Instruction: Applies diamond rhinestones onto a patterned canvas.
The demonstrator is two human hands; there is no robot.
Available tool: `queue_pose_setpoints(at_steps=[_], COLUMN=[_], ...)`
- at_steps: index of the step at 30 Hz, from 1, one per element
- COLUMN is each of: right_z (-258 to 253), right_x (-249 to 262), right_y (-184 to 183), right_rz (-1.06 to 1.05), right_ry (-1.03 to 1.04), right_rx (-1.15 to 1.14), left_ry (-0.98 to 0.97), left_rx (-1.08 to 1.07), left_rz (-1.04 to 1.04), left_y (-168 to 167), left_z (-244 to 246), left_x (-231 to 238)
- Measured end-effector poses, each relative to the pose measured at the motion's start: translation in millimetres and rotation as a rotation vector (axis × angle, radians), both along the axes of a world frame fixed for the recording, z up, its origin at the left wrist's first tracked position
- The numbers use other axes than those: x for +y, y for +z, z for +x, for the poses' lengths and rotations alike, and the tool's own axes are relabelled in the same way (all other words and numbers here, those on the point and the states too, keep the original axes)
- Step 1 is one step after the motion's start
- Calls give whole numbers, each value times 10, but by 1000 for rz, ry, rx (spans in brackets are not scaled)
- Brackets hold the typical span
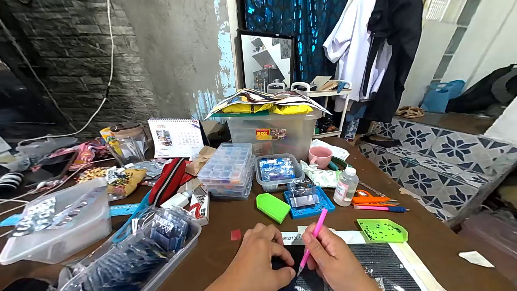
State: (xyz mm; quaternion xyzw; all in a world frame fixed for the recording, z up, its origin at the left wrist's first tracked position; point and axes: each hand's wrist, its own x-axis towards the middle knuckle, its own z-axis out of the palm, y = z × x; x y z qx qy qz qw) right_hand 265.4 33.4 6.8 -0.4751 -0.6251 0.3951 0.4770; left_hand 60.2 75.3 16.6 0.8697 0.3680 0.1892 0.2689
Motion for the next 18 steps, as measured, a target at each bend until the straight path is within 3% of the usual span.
queue_pose_setpoints(at_steps=[18], right_z=[-5], right_x=[21], right_y=[-16], right_rz=[10], right_ry=[24], right_rx=[-36], left_ry=[45], left_rx=[84], left_rz=[-62], left_y=[75], left_z=[55], left_x=[-60])
